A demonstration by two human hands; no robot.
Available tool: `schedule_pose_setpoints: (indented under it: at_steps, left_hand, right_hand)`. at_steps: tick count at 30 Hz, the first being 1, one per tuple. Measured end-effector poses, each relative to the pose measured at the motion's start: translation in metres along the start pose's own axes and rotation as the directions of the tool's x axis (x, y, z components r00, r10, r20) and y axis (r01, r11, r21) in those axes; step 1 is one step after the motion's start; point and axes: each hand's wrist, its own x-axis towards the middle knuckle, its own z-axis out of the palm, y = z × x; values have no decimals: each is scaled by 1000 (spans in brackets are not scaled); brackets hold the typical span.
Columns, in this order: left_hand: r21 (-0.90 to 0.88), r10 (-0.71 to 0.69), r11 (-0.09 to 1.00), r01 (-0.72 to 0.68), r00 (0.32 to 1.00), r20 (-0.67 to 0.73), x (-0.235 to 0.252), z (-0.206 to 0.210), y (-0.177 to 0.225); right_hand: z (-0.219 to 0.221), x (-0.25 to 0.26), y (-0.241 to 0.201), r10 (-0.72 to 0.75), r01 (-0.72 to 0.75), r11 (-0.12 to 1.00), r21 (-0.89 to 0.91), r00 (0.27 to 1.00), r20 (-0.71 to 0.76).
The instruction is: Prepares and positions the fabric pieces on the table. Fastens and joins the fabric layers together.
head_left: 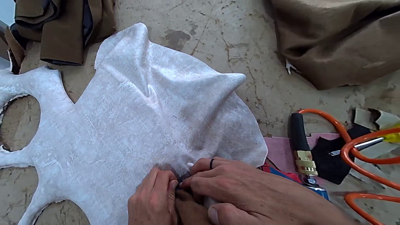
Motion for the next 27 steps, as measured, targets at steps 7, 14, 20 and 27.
schedule_pose_setpoints:
  at_steps: [7,14,20,27]
  left_hand:
    - [91,161,972,-218,892,421,39,-31,-13]
    - [9,310,941,-338,873,375,36,-27,-28]
    - [-23,344,932,-362,864,369,37,-24,-30]
    - [69,369,915,-397,894,254,33,-14,-21]
  right_hand:
    - [5,-1,2,-26,26,1000,-6,997,-70]
    - [6,0,3,-19,17,1000,-24,997,-77]
    - [5,1,5,-30,29,999,-13,999,-37]
    - [6,2,4,-20,20,1000,-7,1000,-6]
